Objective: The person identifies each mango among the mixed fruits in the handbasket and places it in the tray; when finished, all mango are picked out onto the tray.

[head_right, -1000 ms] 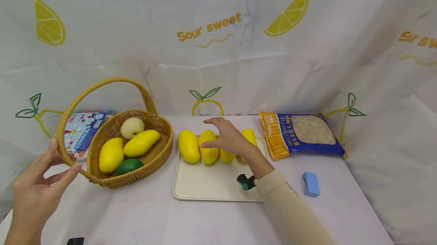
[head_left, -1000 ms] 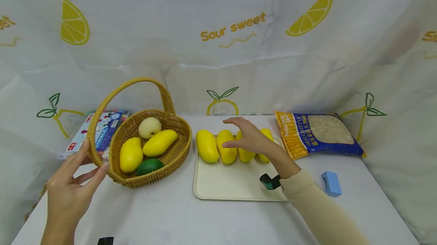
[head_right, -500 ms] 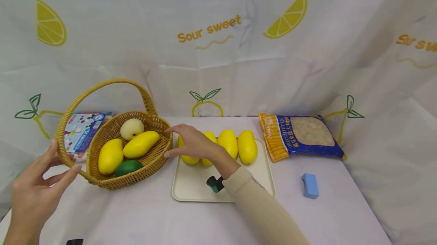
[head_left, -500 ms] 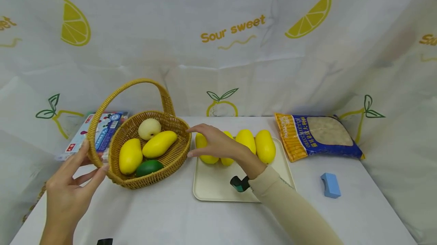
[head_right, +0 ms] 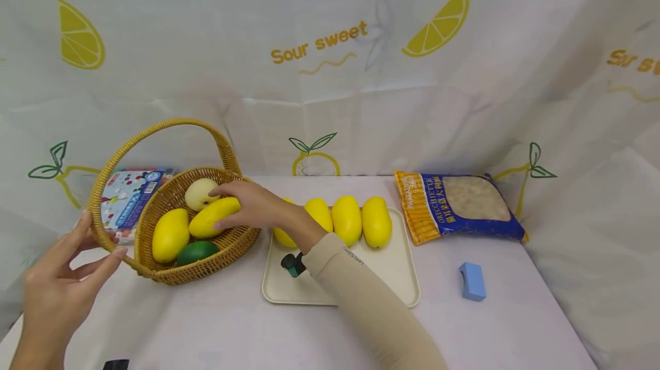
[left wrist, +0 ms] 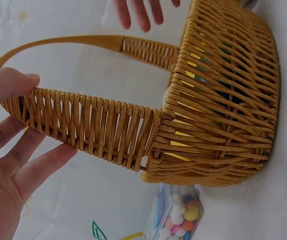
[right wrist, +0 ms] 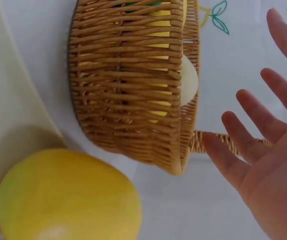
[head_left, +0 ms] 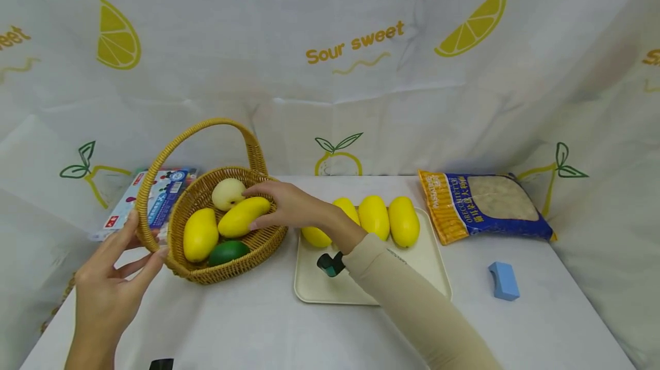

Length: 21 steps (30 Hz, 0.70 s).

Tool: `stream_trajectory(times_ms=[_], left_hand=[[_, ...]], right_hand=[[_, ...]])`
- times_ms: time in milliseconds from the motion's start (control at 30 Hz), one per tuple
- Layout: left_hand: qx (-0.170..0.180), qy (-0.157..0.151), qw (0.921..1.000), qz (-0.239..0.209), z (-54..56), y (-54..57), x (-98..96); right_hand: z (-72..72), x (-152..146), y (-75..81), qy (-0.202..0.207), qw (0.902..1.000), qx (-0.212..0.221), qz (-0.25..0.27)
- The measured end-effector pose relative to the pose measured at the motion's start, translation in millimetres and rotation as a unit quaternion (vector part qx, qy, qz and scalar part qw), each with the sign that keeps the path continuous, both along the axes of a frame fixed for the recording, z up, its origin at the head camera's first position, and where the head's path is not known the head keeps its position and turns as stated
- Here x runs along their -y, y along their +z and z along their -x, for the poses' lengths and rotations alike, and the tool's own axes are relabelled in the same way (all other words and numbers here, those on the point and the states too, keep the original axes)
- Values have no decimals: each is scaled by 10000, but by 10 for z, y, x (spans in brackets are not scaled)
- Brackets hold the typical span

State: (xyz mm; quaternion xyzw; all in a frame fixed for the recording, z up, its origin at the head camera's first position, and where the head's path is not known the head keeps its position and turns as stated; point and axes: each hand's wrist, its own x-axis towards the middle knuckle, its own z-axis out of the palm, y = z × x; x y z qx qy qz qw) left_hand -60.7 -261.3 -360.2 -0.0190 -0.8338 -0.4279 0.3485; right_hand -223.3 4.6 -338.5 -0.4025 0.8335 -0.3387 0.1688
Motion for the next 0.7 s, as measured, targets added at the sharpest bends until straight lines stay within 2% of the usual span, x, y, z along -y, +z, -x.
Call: stream_trajectory(times_ms=[333, 700], left_hand=[[39, 27, 10000, -85, -1, -9, 9], [51, -12, 10000, -73, 10, -15, 13]], right_hand=[[145, 270, -47, 80, 9994, 10, -336], [293, 340, -150, 140, 9962, -106, -853]])
